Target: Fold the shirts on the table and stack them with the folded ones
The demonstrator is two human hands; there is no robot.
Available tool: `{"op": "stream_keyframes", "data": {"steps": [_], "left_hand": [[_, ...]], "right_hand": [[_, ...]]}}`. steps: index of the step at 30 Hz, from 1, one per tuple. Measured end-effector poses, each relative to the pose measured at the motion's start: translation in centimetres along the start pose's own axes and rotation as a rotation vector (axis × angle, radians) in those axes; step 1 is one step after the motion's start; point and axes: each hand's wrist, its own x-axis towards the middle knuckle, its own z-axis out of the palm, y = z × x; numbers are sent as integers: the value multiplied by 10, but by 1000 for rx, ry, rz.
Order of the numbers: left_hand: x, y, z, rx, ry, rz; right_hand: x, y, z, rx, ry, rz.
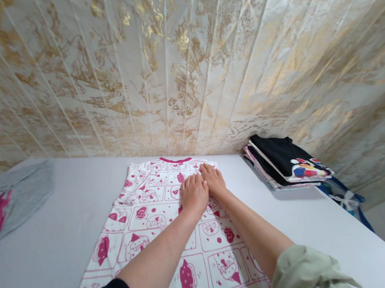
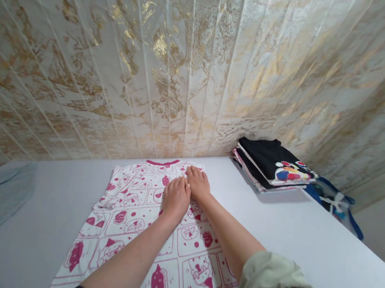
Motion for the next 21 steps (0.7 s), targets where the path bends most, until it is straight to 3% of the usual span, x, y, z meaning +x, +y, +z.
{"op": "stream_keyframes", "data": {"steps": [8,13,17,21], "left_hand": [[0,-2,-1,19,-40,17],[7,-5,0,48,-203,6],[25,-23,-23,84,-389,102],[38,-69,-62,180,-292,61]], "right_hand": [[6,4,3,-17,-6,-11],[4,4,3,-16,-4,-11],[3,1,2,3,24,10],[2,-2,2,25,37,34]]}}
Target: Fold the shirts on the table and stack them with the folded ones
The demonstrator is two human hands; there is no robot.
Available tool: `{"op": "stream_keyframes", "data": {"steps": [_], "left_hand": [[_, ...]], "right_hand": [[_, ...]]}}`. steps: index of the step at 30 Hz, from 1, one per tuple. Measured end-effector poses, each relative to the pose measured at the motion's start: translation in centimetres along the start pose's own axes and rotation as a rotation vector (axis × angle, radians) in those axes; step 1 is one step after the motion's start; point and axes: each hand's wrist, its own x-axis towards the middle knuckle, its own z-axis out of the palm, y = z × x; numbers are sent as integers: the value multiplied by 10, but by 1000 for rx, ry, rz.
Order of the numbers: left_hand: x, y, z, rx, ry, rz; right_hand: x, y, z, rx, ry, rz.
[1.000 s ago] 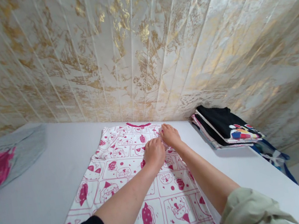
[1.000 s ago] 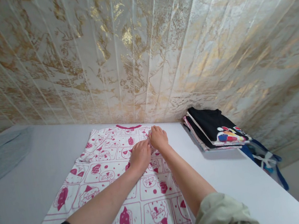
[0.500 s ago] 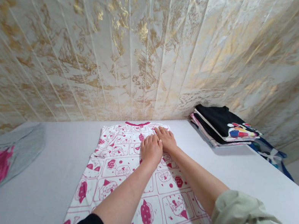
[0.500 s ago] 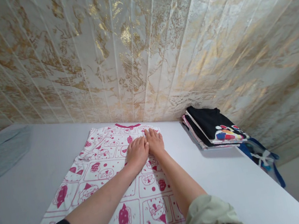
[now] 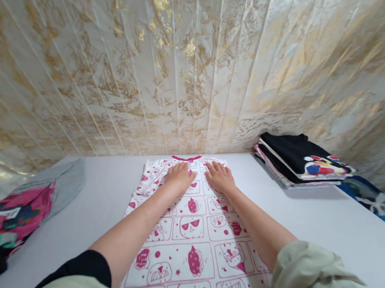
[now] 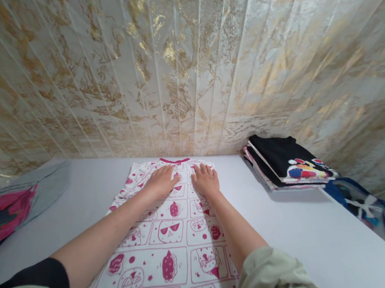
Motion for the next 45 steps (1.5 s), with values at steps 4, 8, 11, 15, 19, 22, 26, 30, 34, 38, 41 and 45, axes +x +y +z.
{"op": "stream_keyframes", "data": {"steps": [4,8,11,15,19,22,26,30,34,38,41,45], "left_hand": [[-16,-62,-10,196,89,-142],[-30,-93,0,219,21,-179],[-32,-95,3,228,8,-186],[-31,-90,0,229,0,-183],[-32,-90,-1,208,3,-183],[-32,-91,0,188,13,-177],[-32,-91,0,191,16,-172],[-34,-89,-2,197,17,-169],[-37,-87,-4,179,22,-176],[-39,-86,-4,167,53,-165],[-39,-87,-2,165,72,-162],[-37,-92,-2,80,95,-169]], "right_hand": [[1,0,1,0,-20,1],[3,1,2,-21,-33,6],[2,0,1,-40,-42,6],[2,-1,-1,-39,-53,9],[1,0,-1,-33,-46,1],[2,0,-1,-40,-51,6],[2,-1,0,-19,-47,6],[2,0,-2,-5,-55,10],[-2,-7,-9,15,-68,38],[-16,-42,-20,48,-26,-37],[-30,-84,-27,152,-66,-253],[-44,-135,-26,322,-91,-397]]}}
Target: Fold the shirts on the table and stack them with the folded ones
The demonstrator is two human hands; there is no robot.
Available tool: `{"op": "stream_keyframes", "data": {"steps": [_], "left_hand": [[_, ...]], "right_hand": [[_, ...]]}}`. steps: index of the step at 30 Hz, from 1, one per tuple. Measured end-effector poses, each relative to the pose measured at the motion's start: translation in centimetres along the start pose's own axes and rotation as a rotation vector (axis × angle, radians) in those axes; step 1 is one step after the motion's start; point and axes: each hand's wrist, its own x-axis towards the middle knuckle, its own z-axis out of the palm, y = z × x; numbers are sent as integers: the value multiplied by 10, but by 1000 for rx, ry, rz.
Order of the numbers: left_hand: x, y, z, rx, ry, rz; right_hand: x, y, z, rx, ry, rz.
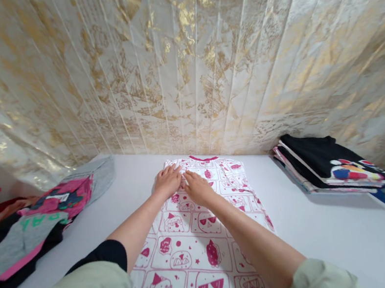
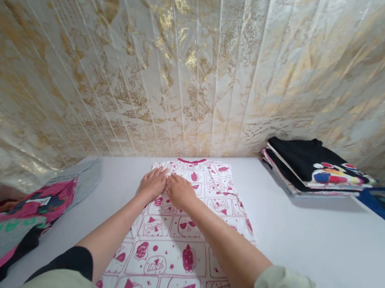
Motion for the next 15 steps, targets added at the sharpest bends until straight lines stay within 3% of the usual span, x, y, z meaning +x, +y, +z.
{"op": "stream_keyframes", "data": {"steps": [3,7,11,15], "left_hand": [[4,-4,0,-128,40,-25],[13,-10,0,-187,99,-83],[21,-22,-6,-220,143,-213],[18,-40,-17,-209,92,-366]], "right_hand": [[0,-12,18,40,48,-16],[-6,-8,33,-34,97,-67],[-9,-5,34,-55,112,-78],[-8,-5,33,-51,109,-73]]}}
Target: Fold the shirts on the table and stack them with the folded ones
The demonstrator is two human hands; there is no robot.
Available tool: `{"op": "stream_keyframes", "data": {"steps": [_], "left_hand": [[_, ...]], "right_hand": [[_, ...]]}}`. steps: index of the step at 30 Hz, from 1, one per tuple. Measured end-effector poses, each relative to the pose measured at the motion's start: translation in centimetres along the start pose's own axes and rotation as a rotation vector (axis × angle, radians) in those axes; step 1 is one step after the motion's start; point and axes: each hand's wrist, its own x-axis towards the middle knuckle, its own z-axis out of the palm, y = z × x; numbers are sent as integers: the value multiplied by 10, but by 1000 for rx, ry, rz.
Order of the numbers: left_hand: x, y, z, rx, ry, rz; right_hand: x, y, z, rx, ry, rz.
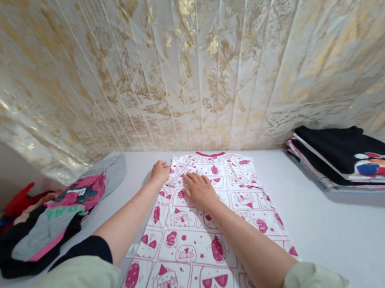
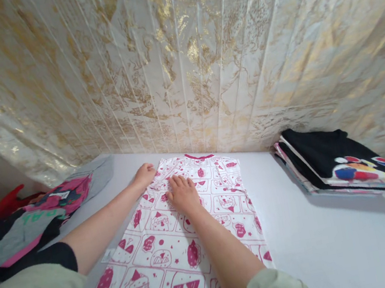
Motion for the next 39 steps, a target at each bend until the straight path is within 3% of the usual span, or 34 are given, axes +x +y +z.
{"op": "stream_keyframes", "data": {"steps": [4,10,19,25,28,33,39], "left_hand": [[-10,-8,-15,57,-111,-38],[-23,-1,-30,95,-247,-22],[-38,33,-29,87,-125,123],[-67,78,-24,114,-149,332],[-77,90,-16,132,-158,378],[-96,75,-14,144,-232,402],[-150,35,-48,268,-355,336]], "right_hand": [[1,1,0,24,-6,-3],[0,1,-2,66,6,-5],[10,9,-16,343,198,111],[15,13,-23,622,271,201],[17,20,-21,672,313,187],[21,33,-13,631,336,249],[17,34,-21,392,275,306]]}}
